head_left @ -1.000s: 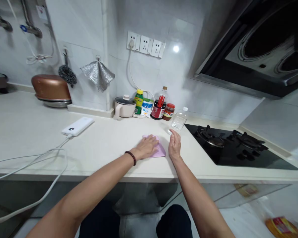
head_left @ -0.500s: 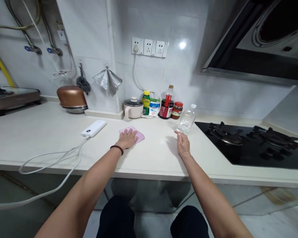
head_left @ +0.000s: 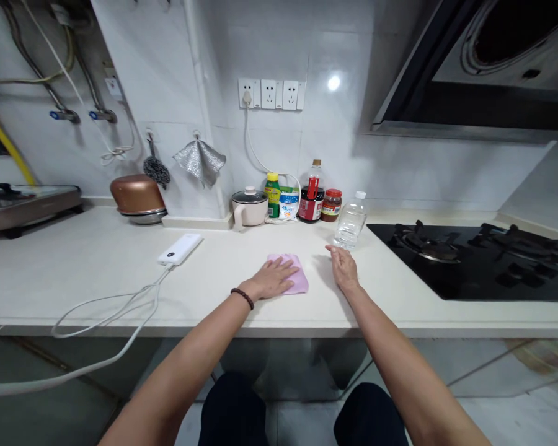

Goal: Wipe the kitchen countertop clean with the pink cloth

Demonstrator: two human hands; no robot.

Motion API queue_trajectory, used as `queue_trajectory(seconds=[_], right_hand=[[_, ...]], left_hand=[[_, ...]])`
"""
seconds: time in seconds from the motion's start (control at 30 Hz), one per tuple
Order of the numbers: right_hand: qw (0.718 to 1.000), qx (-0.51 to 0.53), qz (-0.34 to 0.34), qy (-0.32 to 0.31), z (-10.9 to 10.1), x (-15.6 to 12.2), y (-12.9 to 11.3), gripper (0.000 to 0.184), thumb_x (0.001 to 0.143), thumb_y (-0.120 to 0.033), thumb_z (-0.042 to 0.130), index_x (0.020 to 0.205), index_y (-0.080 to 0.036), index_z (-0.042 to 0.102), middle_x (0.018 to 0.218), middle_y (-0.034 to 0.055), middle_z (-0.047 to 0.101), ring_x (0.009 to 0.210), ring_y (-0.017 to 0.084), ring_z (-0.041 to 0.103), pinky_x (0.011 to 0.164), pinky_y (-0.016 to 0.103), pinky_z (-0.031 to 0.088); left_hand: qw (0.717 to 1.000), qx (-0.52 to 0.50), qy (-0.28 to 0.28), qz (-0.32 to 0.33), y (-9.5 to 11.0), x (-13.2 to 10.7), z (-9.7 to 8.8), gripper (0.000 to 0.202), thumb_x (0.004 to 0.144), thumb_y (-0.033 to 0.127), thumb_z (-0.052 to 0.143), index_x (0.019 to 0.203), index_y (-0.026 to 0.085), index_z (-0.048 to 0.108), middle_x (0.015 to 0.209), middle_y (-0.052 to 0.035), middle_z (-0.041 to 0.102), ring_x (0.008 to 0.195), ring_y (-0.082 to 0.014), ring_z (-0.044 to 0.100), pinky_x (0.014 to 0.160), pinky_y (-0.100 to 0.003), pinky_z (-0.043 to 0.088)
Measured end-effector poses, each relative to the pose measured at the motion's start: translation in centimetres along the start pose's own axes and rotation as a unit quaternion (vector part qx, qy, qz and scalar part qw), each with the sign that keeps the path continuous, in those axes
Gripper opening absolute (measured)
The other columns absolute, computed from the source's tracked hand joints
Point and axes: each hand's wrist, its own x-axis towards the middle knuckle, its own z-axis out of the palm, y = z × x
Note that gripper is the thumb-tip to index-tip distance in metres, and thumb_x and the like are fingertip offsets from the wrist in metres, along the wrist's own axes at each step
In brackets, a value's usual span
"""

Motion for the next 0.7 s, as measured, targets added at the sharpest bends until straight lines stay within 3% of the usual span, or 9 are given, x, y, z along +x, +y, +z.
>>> queue_trajectory(seconds=[0.1,0.3,0.4,0.53,0.7], right_hand=[[1.0,-0.002,0.007,-0.007,-0.2,0.0,0.1,0.061,0.099,-0.06,0.029,0.107,-0.022,0.076,0.111,0.0085,0.075,0.11,0.026,0.06,0.104,0.047,0.044],[1.0,-0.005,0.03,-0.009,-0.6,0.0,0.3,0.062,0.097,-0.063,0.031,0.106,-0.021,0.077,0.114,0.009,0.074,0.112,0.027,0.061,0.104,0.046,0.045],[0.999,-0.001,0.035,-0.016,-0.7,0.0,0.6,0.064,0.097,-0.063,0.031,0.106,-0.02,0.077,0.116,0.0105,0.074,0.113,0.028,0.061,0.104,0.048,0.045],[0.999,0.007,0.04,-0.019,-0.6,-0.1,0.9,0.064,0.096,-0.065,0.032,0.106,-0.02,0.077,0.116,0.0106,0.074,0.113,0.029,0.062,0.103,0.048,0.046],[0.999,0.022,0.041,-0.018,-0.5,-0.1,0.7,0.062,0.096,-0.063,0.033,0.105,-0.02,0.077,0.114,0.0099,0.075,0.11,0.029,0.063,0.101,0.049,0.048]], left_hand=[[1.0,0.0,0.009,0.002,0.1,0.6,0.0,0.064,0.1,0.061,0.024,0.158,0.035,0.031,0.17,-0.0006,0.02,0.156,-0.0293,0.012,0.123,-0.051,0.015],[0.967,0.004,0.056,-0.247,-5.1,-0.4,-0.7,0.066,0.1,0.057,0.023,0.157,0.026,0.032,0.169,-0.012,0.02,0.154,-0.0393,0.017,0.119,-0.063,0.018],[0.942,-0.005,0.067,-0.329,-7.6,-1.6,-1.0,0.066,0.099,0.056,0.024,0.156,0.024,0.033,0.169,-0.0145,0.018,0.153,-0.0423,0.016,0.118,-0.065,0.019],[0.932,-0.006,0.053,-0.358,-9.5,-3.5,-1.4,0.068,0.098,0.056,0.025,0.158,0.025,0.032,0.17,-0.0135,0.015,0.153,-0.0441,0.014,0.118,-0.065,0.018],[0.934,0.016,0.028,-0.357,-10.0,-6.3,-1.8,0.069,0.099,0.056,0.022,0.16,0.025,0.027,0.17,-0.0125,0.015,0.154,-0.043,0.015,0.119,-0.063,0.019]])
